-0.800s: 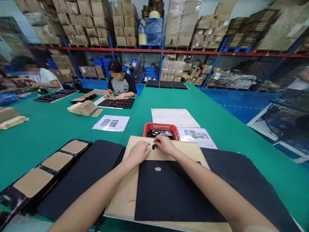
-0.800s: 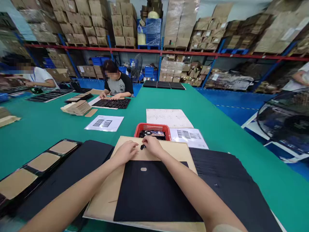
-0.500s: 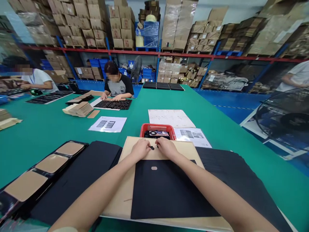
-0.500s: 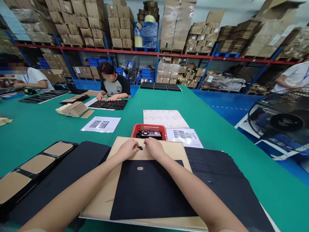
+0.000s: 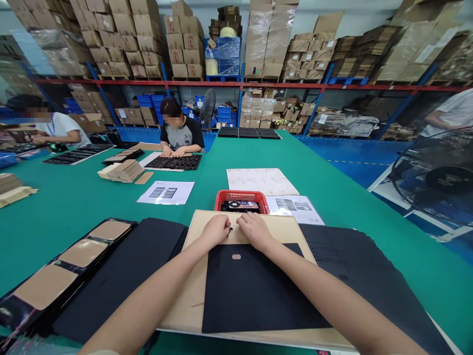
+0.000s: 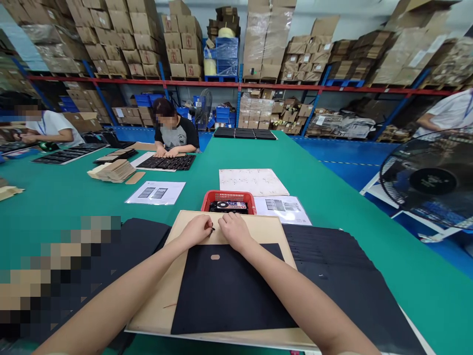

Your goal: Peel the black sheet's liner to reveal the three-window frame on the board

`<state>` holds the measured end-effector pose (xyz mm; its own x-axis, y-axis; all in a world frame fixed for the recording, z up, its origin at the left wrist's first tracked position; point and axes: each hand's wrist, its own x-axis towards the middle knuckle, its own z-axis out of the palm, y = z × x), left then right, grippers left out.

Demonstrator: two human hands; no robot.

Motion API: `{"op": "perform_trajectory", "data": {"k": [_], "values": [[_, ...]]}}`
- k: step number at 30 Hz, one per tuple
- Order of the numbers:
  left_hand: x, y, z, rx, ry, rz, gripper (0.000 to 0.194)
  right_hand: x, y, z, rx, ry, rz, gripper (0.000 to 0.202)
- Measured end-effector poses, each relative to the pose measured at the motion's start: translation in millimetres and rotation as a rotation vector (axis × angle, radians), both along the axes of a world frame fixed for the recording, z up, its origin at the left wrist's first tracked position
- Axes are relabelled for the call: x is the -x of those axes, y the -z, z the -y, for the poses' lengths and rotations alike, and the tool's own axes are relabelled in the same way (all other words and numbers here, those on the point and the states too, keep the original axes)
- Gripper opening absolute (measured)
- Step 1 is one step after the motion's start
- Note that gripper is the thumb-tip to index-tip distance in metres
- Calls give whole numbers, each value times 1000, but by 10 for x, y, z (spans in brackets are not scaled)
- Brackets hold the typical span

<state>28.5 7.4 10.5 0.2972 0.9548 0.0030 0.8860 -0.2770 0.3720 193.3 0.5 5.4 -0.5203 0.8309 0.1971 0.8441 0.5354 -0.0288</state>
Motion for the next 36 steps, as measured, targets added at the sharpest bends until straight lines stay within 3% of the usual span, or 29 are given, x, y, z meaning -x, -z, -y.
{"op": "perform_trajectory", "data": {"k": [4,15,19,27,36], "values": [[15,11,17,-4,3,24,20,-34,2,99,52,-55,0,21],[79,50,6,-8,34,95,19,197,5,-89,77,89,-91,15],[148,45,67,-32,9,137,7,127,15,-136,11,131,-61,20],[170,44,143,-37,0,178,3,-88,-28,-149,5,-51,76,18],[148,92,118,-41,8,120,10,312,-81,-297,78,-70,8,15]]}}
